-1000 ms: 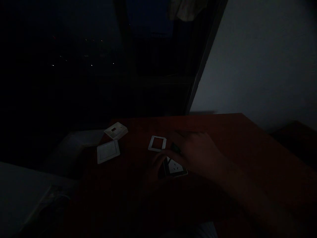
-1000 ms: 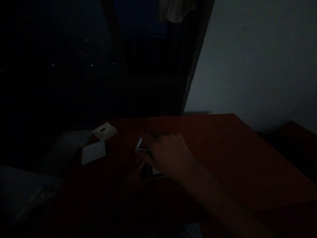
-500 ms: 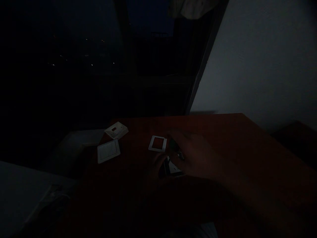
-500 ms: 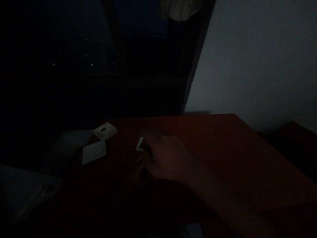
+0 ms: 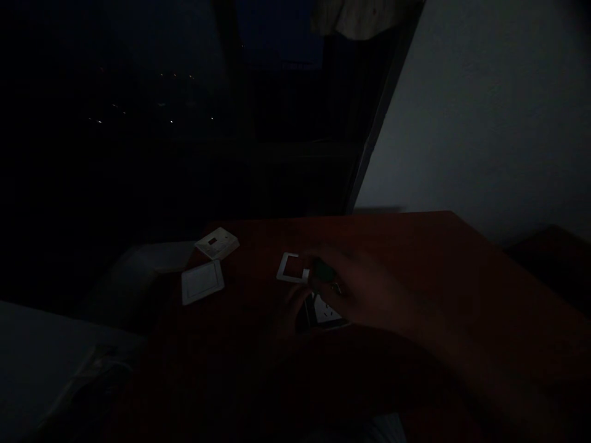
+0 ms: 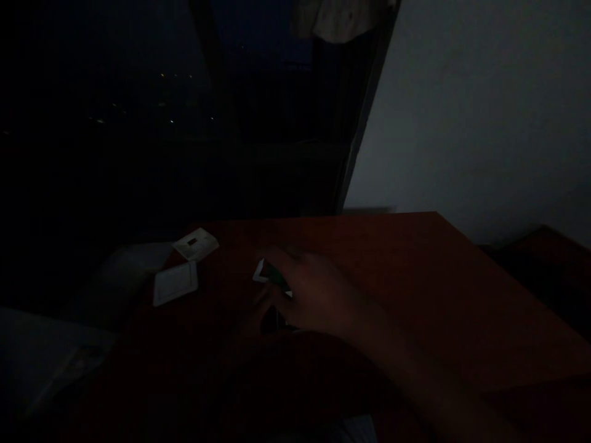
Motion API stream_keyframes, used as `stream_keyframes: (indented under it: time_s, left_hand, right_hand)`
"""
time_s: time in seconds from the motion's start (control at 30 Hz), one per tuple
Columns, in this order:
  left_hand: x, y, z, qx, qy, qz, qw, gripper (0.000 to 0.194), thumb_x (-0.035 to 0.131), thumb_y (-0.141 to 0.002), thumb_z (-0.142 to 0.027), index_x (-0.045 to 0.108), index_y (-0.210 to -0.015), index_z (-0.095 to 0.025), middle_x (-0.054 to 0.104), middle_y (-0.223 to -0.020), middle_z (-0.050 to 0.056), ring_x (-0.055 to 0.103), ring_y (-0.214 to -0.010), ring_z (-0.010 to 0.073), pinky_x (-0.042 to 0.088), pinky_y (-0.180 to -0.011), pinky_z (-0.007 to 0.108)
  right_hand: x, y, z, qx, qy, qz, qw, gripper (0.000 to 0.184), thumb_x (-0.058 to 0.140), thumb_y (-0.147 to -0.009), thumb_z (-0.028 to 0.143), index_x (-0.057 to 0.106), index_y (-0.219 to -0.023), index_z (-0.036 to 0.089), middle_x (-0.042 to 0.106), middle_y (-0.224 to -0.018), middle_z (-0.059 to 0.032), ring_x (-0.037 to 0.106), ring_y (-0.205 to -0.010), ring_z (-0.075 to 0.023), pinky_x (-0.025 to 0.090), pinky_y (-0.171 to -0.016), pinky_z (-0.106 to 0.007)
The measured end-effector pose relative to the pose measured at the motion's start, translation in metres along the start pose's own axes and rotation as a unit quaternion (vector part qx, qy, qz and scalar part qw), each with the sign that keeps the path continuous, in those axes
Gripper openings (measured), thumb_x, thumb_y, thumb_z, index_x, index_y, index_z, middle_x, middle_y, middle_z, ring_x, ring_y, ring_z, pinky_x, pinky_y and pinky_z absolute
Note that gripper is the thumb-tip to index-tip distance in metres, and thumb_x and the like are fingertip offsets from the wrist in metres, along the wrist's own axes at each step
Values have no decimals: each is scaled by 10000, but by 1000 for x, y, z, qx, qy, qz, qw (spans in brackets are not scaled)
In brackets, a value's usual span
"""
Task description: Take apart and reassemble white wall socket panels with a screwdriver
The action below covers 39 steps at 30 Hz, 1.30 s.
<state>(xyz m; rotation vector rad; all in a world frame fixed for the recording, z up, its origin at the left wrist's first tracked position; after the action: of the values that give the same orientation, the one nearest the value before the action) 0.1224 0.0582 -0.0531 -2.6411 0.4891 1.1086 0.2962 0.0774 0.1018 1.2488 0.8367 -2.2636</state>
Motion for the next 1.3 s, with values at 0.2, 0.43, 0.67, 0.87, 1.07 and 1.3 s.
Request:
stream_keyframes:
  time_s: [0.2,0.43,0.67,0.87,1.07,1.3]
  left_hand:
    - [2,1,4,4,-13,-1,1000,748,681,-772,-449,374,-1411,-210,335,-1492,114,340,-1350,324,351,-1087,468]
    - [3,0,6,1,3,2,1000,755,685,-762,-477,368,-1409,-251,349,-1477,102,366,-1329,322,359,-1073,482]
    - [2,0,5,5,0,-2,1000,753,680,-768,-471,358,-1413,-254,349,-1478,96,359,-1335,318,358,-1078,466]
    - [3,0,4,6,2,3,1000,745,685,-772,-463,366,-1407,-239,356,-1469,106,371,-1327,307,361,-1076,458]
    - [2,0,4,2,3,6,1000,752,688,-771,-454,355,-1413,-250,338,-1482,106,356,-1336,313,352,-1078,472]
    - [5,0,10,9,15,2,1000,754,685,-778,-445,343,-1421,-251,313,-1496,94,330,-1355,301,347,-1089,460]
  right_hand:
    - [5,-1,-3,53,91,-42,994,307,497,-903,419,558,-1099,191,668,-1029,-82,644,-907,-231,497,-705,-330]
    - [5,4,-4,42,23,-28,998,426,539,-859,245,430,-1269,205,638,-1145,-73,643,-917,-192,498,-739,-300]
    - [3,4,-4,45,64,-28,997,399,495,-881,266,455,-1274,209,612,-1188,-97,609,-1023,-229,499,-785,-347]
    - [2,7,-5,39,18,-25,999,477,513,-852,214,402,-1316,207,601,-1210,-92,613,-1012,-214,501,-805,-333]
    - [3,6,-6,55,59,-30,996,399,487,-885,274,448,-1276,204,597,-1206,-105,619,-989,-231,505,-770,-356]
    - [3,5,-5,64,80,-24,994,394,491,-896,286,445,-1280,210,623,-1168,-92,642,-914,-215,498,-708,-322]
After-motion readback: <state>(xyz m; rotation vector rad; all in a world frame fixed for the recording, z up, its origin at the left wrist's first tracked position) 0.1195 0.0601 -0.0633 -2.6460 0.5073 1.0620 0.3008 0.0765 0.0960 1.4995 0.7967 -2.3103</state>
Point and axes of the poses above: each hand's wrist, its own y-axis away from the middle knuckle, its own x-axis out of the palm, z = x × y, the point moved 1 cm from there along -y, towards the middle knuckle
